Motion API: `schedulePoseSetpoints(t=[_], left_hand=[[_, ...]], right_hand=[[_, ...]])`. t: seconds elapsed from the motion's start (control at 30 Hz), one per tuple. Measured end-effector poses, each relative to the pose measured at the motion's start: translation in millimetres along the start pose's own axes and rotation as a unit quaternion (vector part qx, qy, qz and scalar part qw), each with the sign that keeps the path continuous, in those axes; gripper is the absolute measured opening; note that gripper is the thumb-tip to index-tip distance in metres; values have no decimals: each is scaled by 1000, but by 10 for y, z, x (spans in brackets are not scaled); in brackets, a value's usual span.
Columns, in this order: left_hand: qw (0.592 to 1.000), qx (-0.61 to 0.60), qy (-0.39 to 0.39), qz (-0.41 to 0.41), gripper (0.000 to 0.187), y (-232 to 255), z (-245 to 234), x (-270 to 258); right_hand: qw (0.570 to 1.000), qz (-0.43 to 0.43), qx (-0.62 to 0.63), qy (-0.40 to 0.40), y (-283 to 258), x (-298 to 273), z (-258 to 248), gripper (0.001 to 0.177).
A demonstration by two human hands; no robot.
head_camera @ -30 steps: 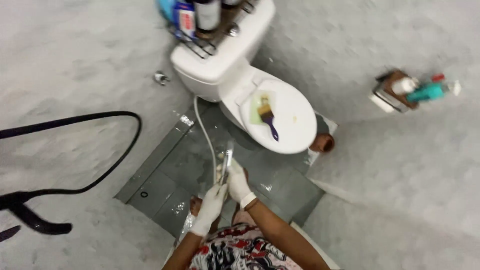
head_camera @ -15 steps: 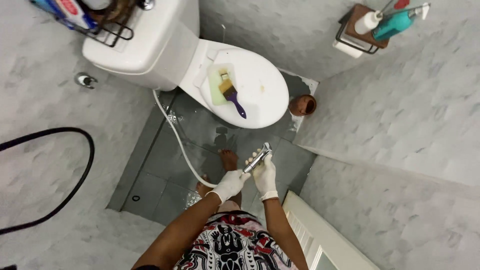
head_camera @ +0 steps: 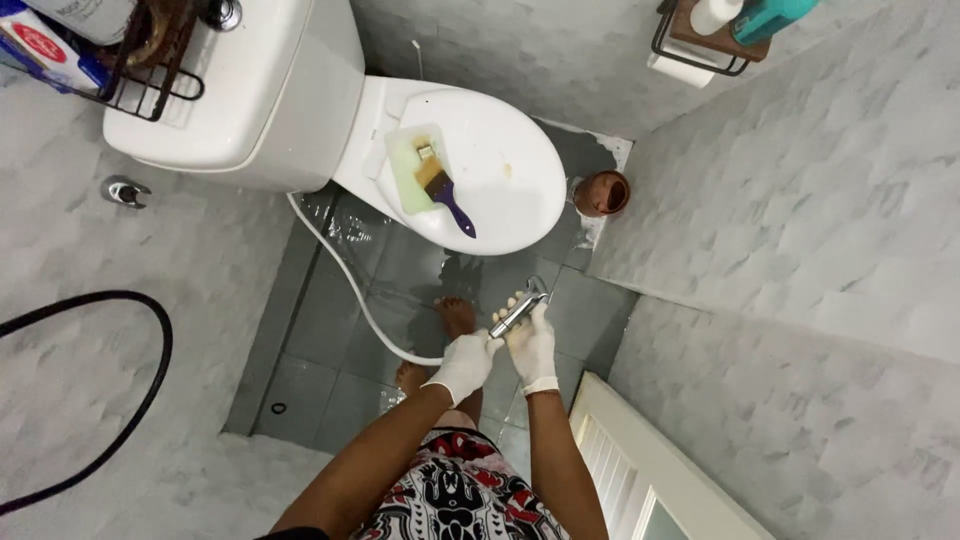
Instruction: The person attaches a wire rack to a shower pole, then places a toothbrush holder and a soap bottle onto it. Finally, they use a bidet sprayer to spray water onto the floor and the toilet.
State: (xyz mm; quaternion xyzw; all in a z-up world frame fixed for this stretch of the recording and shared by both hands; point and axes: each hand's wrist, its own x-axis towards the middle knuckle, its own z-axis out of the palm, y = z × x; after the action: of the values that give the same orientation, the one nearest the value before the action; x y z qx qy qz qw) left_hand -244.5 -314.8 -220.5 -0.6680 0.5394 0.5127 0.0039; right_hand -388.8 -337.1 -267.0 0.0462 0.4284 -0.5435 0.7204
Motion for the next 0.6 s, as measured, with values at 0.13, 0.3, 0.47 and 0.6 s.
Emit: schedulePoseSetpoints(t=[0.13, 0.3, 0.47, 0.6], left_hand=[[1000, 19, -16, -13, 42, 21, 50, 13], [1000, 15, -5, -4, 43, 10, 41, 83], [1000, 7, 9, -20, 45, 16, -27, 248], [996, -41, -22, -82, 42, 189, -295, 343]], right_hand=[[1000, 2, 4, -13, 53, 52, -150, 54], [1000, 4, 1, -16, 43, 151, -47, 53], [999, 23, 1, -26, 57, 409, 42, 55], [998, 40, -11, -41, 19, 629, 205, 57]])
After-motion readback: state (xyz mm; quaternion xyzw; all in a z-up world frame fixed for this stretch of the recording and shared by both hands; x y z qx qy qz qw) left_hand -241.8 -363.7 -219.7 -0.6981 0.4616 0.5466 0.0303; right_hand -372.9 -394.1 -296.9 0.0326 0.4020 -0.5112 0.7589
